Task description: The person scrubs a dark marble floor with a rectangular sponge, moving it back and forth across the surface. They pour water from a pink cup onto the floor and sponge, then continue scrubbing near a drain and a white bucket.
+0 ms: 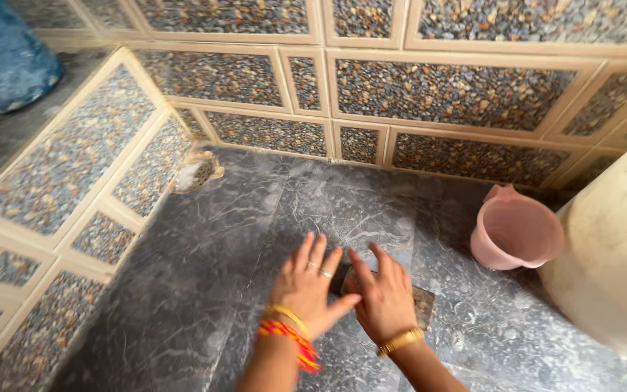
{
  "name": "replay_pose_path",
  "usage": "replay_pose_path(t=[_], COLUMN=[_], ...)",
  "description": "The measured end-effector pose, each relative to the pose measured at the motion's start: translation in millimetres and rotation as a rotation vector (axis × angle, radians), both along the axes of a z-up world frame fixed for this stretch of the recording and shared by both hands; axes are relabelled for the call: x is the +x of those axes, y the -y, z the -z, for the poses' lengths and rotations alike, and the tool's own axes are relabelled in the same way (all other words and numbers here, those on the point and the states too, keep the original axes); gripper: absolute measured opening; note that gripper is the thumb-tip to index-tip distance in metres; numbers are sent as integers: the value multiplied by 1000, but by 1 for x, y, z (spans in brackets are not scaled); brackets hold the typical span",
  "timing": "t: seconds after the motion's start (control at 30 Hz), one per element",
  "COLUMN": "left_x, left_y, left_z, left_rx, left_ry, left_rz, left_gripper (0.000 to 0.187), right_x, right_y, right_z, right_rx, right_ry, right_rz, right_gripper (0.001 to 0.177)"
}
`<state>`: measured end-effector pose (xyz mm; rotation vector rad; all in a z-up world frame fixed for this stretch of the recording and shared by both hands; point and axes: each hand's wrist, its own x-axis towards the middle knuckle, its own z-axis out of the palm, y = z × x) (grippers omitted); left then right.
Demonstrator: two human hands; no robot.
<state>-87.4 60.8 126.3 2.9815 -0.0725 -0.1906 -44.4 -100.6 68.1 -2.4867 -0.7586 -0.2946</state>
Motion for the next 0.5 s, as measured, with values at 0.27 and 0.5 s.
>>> replay_pose_path(t=[0.27,0.5], left_x=[36,51], left_y=[-57,-29], left_z=[-55,22], left_rx=[304,182], left_ry=[-191,-272], left_rz=[-39,53], left_gripper=[95,99], right_x=[87,100], right_y=[-38,-31], right_z=[-61,-39], right_rx=[-781,-1195], right_ry=[-240,-425], right_rz=[-417,-365], right_gripper=[55,53])
